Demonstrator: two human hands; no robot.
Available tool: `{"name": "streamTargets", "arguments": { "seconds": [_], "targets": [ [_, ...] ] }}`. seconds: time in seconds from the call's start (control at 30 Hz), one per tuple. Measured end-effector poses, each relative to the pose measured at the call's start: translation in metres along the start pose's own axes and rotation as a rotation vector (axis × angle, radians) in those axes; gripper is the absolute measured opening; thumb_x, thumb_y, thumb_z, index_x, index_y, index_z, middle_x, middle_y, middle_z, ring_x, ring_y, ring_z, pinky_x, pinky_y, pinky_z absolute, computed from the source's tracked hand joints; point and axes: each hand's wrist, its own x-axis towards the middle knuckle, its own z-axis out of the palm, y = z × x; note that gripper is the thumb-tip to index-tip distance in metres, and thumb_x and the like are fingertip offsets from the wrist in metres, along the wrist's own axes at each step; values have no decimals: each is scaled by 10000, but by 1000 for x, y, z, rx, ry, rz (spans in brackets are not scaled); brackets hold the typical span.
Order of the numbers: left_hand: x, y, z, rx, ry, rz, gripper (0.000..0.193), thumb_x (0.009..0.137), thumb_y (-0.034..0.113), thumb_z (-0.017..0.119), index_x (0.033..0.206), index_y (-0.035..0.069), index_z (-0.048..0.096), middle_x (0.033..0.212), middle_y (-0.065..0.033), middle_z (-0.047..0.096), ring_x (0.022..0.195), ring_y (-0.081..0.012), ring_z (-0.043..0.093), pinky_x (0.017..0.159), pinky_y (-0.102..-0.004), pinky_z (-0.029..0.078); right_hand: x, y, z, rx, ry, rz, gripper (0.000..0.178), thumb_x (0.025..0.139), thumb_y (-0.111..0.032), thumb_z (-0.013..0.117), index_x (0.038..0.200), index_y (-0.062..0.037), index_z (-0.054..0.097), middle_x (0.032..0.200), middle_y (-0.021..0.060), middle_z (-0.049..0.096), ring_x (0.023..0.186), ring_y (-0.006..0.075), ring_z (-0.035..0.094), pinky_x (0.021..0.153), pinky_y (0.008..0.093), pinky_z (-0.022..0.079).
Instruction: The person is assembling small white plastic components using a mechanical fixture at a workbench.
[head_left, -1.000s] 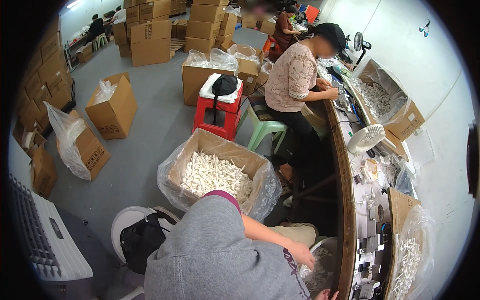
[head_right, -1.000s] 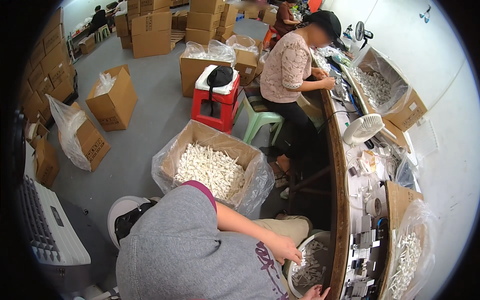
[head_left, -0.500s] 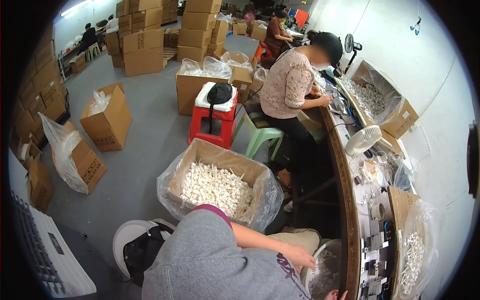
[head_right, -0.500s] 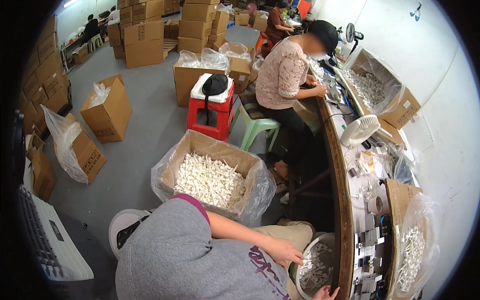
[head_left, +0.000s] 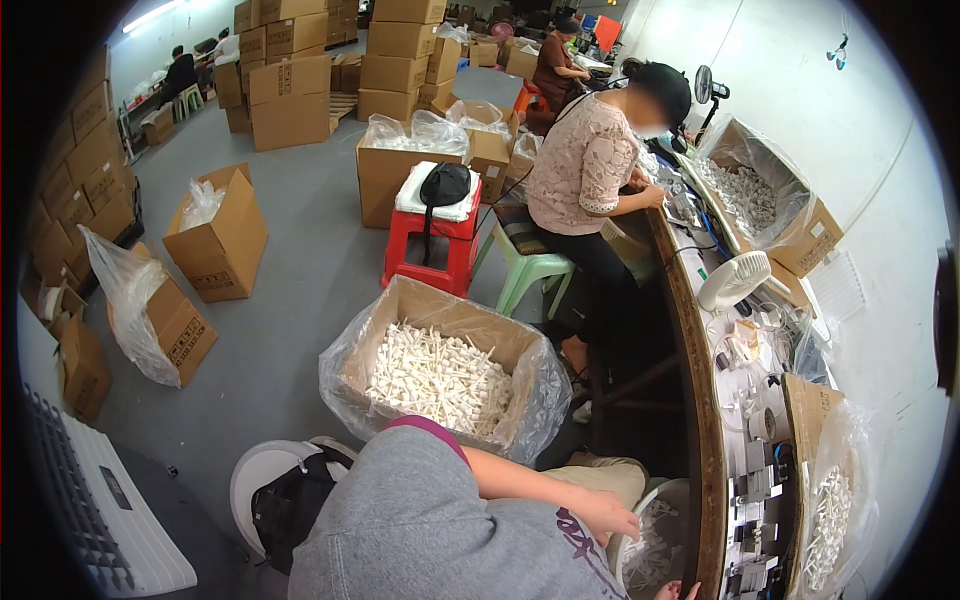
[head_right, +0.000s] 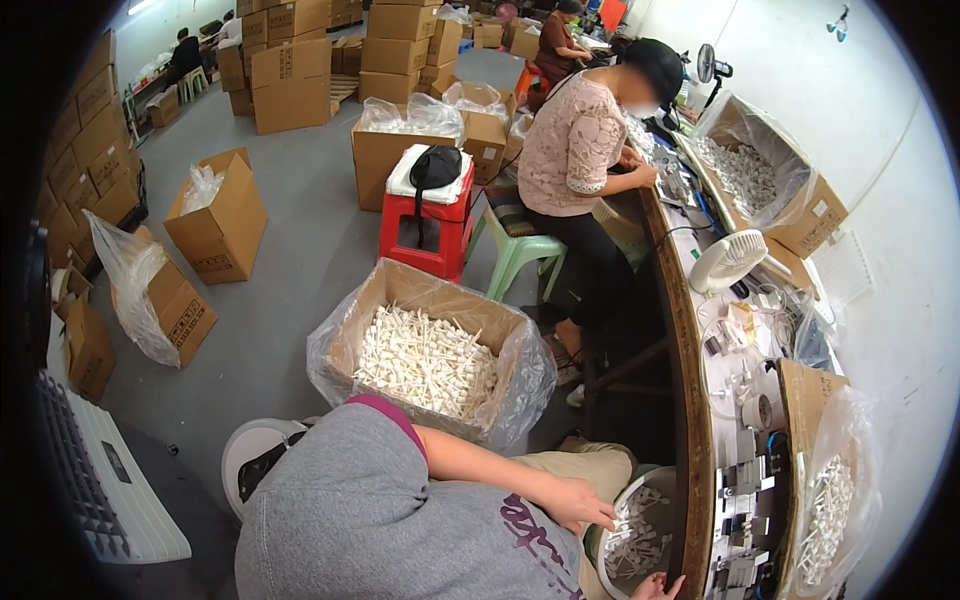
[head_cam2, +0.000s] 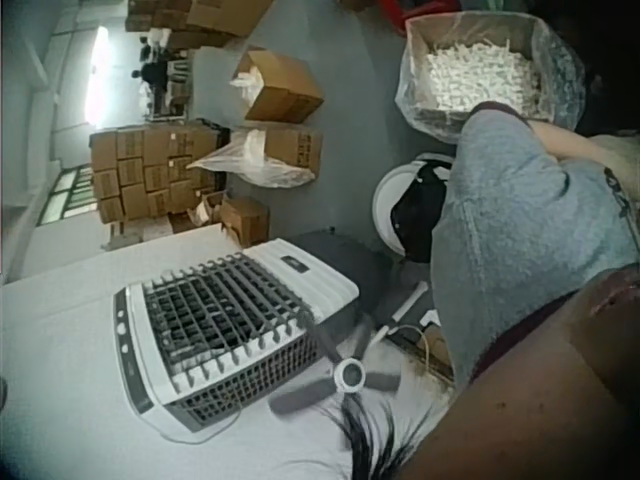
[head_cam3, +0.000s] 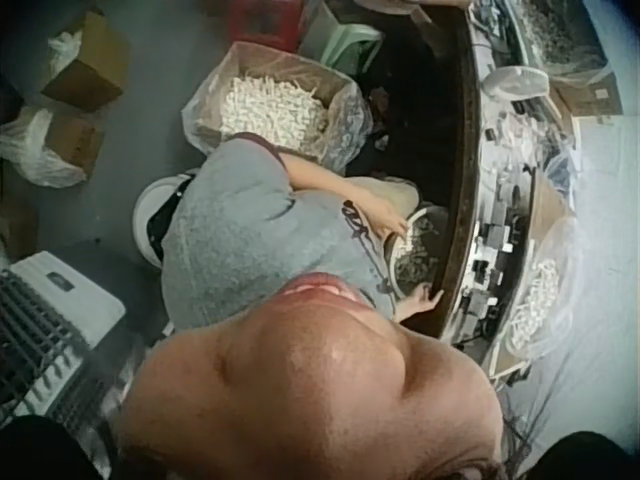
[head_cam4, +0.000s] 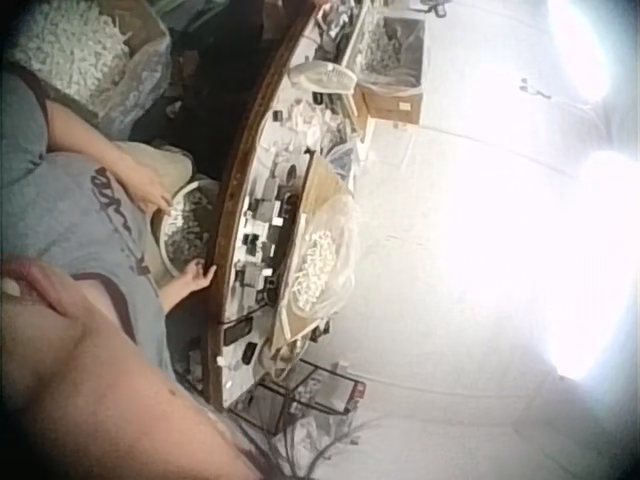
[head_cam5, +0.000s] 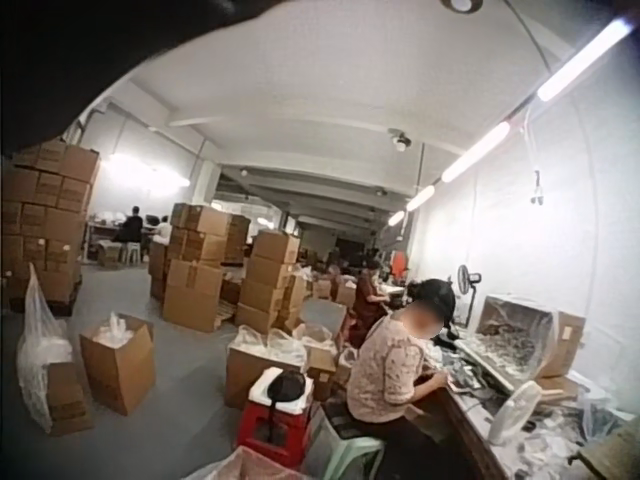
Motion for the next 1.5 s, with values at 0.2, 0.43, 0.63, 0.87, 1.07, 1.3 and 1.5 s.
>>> {"name": "streamTargets", "arguments": {
  "seconds": [0.2, 0.43, 0.63, 0.87, 1.07, 1.3, 1.5],
  "targets": [
    [-1, -4, 2, -7, -69, -38, 585, 760, 247, 760, 1279, 140, 510, 1300, -98, 530, 998, -343, 633, 808, -460, 506, 3, -12, 6, 66, 37, 86, 644, 859, 28, 630, 1459, -65, 415, 1101, 260, 575, 895, 314, 552, 807, 450, 489],
    [-7, -11, 5, -21, -98, -117, 506, 779, 270, 744, 1230, 147, 550, 1283, -74, 542, 1042, -304, 625, 835, -445, 501, -15, -42, 77, 451, 448, 351, 463, 836, 4, 669, 1288, -16, 571, 1189, 212, 556, 907, 296, 509, 746, 410, 452],
    [2, -8, 7, -52, -149, -113, 478, 777, 255, 743, 1206, 137, 568, 1270, -76, 552, 1049, -297, 623, 841, -446, 499, -45, -99, 132, 732, 659, 392, 358, 817, 8, 671, 1169, 1, 609, 1183, 162, 551, 897, 296, 467, 719, 404, 424],
    [-12, -23, 0, -73, 47, -183, 492, 763, 197, 748, 1210, 114, 562, 1279, -104, 543, 1173, -316, 538, 944, -428, 470, -35, -86, 111, 732, 650, 384, 330, 817, 8, 674, 1143, -2, 624, 1198, 165, 537, 908, 302, 462, 750, 424, 427],
    [-40, -56, -12, -63, 331, -457, 509, 774, 174, 736, 1231, 109, 522, 1341, -129, 487, 1229, -330, 492, 1027, -415, 432, -33, -88, 100, 733, 504, 460, 295, 826, -7, 659, 1121, -20, 644, 1198, 154, 561, 901, 290, 455, 736, 415, 424],
    [-31, -46, -26, 67, 400, -418, 520, 758, 153, 745, 1221, 105, 513, 1381, -155, 444, 1224, -341, 480, 1019, -419, 441, -33, -89, 117, 719, 607, 418, 340, 778, 28, 684, 1112, -9, 628, 1097, 148, 573, 865, 274, 473, 692, 396, 410],
    [-28, -55, -32, 38, 398, -536, 549, 741, 157, 752, 1226, 84, 505, 1388, -156, 431, 1219, -346, 472, 1026, -418, 432, -35, -87, 120, 727, 627, 405, 360, 773, 23, 699, 1121, 7, 610, 1122, 145, 571, 880, 266, 487, 702, 393, 417]
  ]
}}
